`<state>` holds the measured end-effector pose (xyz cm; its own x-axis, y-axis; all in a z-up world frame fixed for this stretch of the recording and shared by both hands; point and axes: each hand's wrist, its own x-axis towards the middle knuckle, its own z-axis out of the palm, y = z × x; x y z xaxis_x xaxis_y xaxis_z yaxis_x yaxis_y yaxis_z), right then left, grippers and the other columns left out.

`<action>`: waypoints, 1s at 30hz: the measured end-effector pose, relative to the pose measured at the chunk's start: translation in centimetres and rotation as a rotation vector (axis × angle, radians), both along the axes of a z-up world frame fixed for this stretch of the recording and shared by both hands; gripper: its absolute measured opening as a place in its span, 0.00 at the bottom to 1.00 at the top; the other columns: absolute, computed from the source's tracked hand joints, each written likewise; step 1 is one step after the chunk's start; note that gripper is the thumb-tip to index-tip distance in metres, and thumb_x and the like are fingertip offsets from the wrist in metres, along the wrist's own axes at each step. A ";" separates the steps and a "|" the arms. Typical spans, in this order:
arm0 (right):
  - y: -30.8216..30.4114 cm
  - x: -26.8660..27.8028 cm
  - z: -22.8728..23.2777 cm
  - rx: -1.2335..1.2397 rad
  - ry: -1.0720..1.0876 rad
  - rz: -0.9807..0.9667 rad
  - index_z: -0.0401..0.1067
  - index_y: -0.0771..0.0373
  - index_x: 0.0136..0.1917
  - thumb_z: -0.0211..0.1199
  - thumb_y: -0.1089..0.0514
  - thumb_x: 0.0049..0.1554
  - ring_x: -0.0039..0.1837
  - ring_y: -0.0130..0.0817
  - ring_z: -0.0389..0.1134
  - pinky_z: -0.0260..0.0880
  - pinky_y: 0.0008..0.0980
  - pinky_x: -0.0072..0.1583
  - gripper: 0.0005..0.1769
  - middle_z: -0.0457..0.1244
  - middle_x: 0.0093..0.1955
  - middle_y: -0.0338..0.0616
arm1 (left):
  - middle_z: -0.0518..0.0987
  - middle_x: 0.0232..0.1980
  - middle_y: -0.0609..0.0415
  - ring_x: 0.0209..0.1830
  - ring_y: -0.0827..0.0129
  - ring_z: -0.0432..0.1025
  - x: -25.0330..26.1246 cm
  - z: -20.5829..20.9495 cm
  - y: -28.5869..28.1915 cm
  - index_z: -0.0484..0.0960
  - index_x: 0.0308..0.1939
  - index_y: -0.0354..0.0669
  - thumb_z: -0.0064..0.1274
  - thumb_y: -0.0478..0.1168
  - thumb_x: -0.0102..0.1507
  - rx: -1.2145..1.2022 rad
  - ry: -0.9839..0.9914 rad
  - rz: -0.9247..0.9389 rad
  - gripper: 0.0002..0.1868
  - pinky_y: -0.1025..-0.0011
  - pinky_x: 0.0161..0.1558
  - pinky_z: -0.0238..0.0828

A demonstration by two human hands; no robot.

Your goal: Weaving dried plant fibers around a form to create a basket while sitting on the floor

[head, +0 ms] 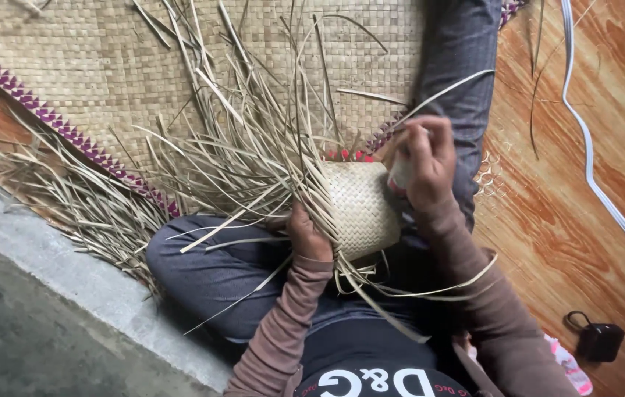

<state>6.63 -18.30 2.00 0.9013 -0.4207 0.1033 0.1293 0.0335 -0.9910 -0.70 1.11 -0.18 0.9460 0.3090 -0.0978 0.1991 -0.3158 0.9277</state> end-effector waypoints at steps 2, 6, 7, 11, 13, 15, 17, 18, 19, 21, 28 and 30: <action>1.1 2.1 0.6 -0.111 0.084 0.099 0.69 0.64 0.55 0.55 0.58 0.69 0.33 0.32 0.64 0.65 0.28 0.39 0.08 0.64 0.32 0.48 | 0.85 0.33 0.44 0.40 0.51 0.81 -1.0 -2.5 -0.1 0.83 0.47 0.41 0.44 0.47 0.71 -0.106 0.006 0.042 0.16 0.58 0.44 0.78; 0.6 4.3 -4.5 -0.187 0.125 0.205 0.72 0.63 0.54 0.56 0.56 0.69 0.37 0.33 0.68 0.71 0.32 0.43 0.09 0.62 0.34 0.46 | 0.84 0.33 0.42 0.40 0.45 0.80 -0.6 -0.8 -0.3 0.84 0.47 0.41 0.44 0.46 0.70 -0.025 0.000 0.034 0.15 0.56 0.42 0.78; 0.8 3.7 -3.5 -0.163 0.112 0.177 0.71 0.63 0.55 0.56 0.57 0.70 0.37 0.32 0.65 0.69 0.31 0.43 0.08 0.61 0.33 0.46 | 0.84 0.33 0.41 0.41 0.45 0.80 -0.5 -0.6 -0.2 0.84 0.47 0.41 0.45 0.45 0.70 -0.023 0.001 0.024 0.15 0.55 0.42 0.77; 1.7 -1.8 4.4 -0.202 0.076 0.028 0.69 0.64 0.58 0.55 0.59 0.70 0.37 0.30 0.63 0.66 0.29 0.43 0.07 0.62 0.35 0.48 | 0.84 0.32 0.44 0.39 0.47 0.80 -0.7 -1.4 -0.1 0.82 0.46 0.45 0.46 0.47 0.70 -0.015 0.029 -0.014 0.13 0.55 0.42 0.77; 1.8 -3.0 3.3 -0.187 0.047 0.025 0.68 0.67 0.57 0.54 0.60 0.69 0.35 0.32 0.62 0.65 0.30 0.41 0.08 0.62 0.34 0.49 | 0.84 0.32 0.45 0.39 0.47 0.80 -0.6 -0.7 -0.1 0.82 0.45 0.46 0.46 0.47 0.70 0.003 0.027 -0.020 0.12 0.55 0.41 0.77; 3.2 -1.7 2.7 -0.170 0.023 0.023 0.67 0.70 0.57 0.53 0.62 0.69 0.32 0.34 0.62 0.64 0.30 0.39 0.09 0.63 0.32 0.50 | 0.84 0.31 0.46 0.38 0.47 0.80 0.0 0.8 -0.4 0.82 0.45 0.46 0.46 0.46 0.69 0.022 0.031 -0.027 0.12 0.55 0.40 0.77; 6.4 1.8 2.6 0.000 -0.018 0.054 0.69 0.68 0.55 0.54 0.65 0.68 0.32 0.26 0.57 0.60 0.25 0.39 0.05 0.57 0.28 0.41 | 0.82 0.29 0.38 0.36 0.36 0.78 0.8 3.3 -0.7 0.80 0.45 0.39 0.46 0.43 0.70 0.044 -0.007 -0.042 0.12 0.50 0.38 0.77; 6.4 2.6 0.9 0.005 -0.015 0.060 0.69 0.68 0.55 0.54 0.65 0.68 0.32 0.26 0.57 0.60 0.25 0.39 0.05 0.57 0.28 0.41 | 0.82 0.29 0.38 0.36 0.36 0.78 0.2 2.4 -0.5 0.80 0.45 0.39 0.46 0.43 0.70 0.049 -0.004 -0.037 0.12 0.50 0.38 0.77; 6.2 4.0 -0.7 -0.070 0.030 0.107 0.70 0.65 0.54 0.56 0.61 0.68 0.34 0.26 0.59 0.62 0.26 0.41 0.05 0.59 0.29 0.41 | 0.83 0.30 0.41 0.37 0.41 0.79 0.1 1.4 -0.4 0.81 0.45 0.43 0.47 0.44 0.70 0.073 -0.014 -0.023 0.11 0.52 0.39 0.77; 5.6 4.2 -1.5 -0.152 0.071 0.155 0.71 0.62 0.53 0.58 0.57 0.69 0.36 0.26 0.61 0.63 0.27 0.42 0.07 0.61 0.30 0.42 | 0.83 0.31 0.44 0.39 0.46 0.80 0.0 0.7 -0.3 0.82 0.46 0.47 0.47 0.46 0.70 0.090 -0.030 -0.006 0.11 0.55 0.39 0.77; 4.6 -6.9 5.0 -0.257 -0.031 -0.131 0.68 0.66 0.53 0.59 0.63 0.64 0.33 0.31 0.60 0.64 0.31 0.46 0.05 0.62 0.35 0.47 | 0.82 0.28 0.44 0.35 0.44 0.79 -0.5 0.9 0.0 0.79 0.44 0.47 0.43 0.44 0.71 0.132 0.025 -0.063 0.10 0.54 0.36 0.76; 5.9 -6.1 5.7 -0.239 -0.107 -0.142 0.65 0.67 0.50 0.58 0.67 0.63 0.29 0.34 0.58 0.62 0.32 0.46 0.03 0.62 0.29 0.47 | 0.81 0.28 0.43 0.35 0.44 0.79 0.3 0.7 0.0 0.78 0.45 0.47 0.45 0.43 0.70 0.167 0.014 -0.074 0.08 0.53 0.36 0.76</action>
<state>0.55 -12.43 7.73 0.8138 -0.4942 0.3058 0.2202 -0.2247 -0.9492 -0.38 1.08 0.55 0.9657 0.2516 -0.0647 0.1824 -0.4795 0.8584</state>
